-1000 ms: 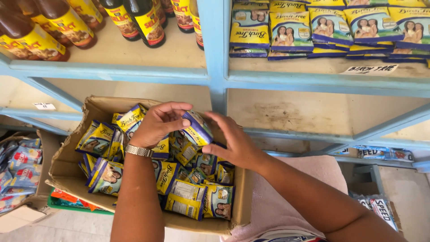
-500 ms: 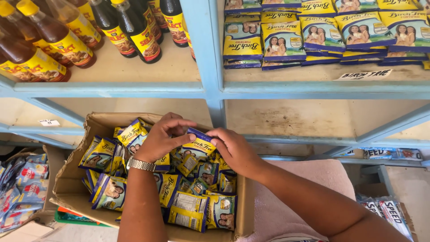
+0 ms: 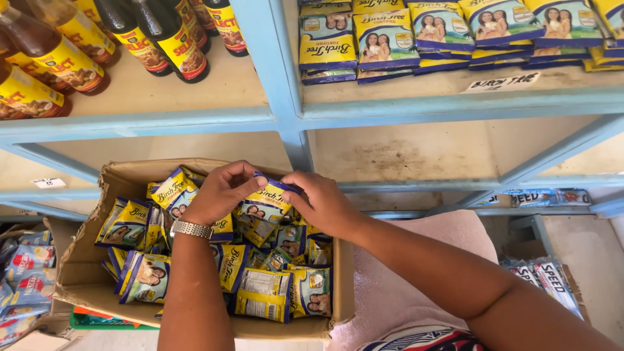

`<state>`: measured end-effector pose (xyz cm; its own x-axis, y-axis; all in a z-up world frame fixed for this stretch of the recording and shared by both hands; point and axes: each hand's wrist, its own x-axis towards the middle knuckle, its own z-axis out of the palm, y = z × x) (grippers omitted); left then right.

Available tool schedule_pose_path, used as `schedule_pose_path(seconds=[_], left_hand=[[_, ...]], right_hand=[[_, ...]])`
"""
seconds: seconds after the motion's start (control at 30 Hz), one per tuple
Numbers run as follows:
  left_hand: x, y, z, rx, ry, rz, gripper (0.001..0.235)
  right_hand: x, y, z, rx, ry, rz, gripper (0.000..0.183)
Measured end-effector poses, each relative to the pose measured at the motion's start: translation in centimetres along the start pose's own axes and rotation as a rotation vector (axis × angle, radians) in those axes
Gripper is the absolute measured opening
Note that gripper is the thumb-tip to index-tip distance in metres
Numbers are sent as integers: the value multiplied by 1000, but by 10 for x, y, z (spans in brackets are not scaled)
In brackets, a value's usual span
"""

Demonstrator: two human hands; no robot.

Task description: Restocking milk powder sachets from a cardboard box onto grocery store shelves.

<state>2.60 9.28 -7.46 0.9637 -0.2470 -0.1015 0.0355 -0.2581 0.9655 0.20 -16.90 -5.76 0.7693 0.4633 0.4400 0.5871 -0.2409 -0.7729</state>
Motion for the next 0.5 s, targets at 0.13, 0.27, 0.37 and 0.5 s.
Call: schedule_pose_path(seconds=[0.13,0.27,0.37,0.5], left_hand=[[-8,28,11,-72,-32,-30,19],[-6,24,11,40,-14,-4,19],[0,14,9,33,-46,30,19],[4,11,8,13,-95,59,19]], right_hand=[[-2,4,2,-46,3,-13,22],[-3,8,5,-99,2,-23,23],[-3,7,5,-95,-8,-2,22],[-1,3,4,-85,-32,30,22]])
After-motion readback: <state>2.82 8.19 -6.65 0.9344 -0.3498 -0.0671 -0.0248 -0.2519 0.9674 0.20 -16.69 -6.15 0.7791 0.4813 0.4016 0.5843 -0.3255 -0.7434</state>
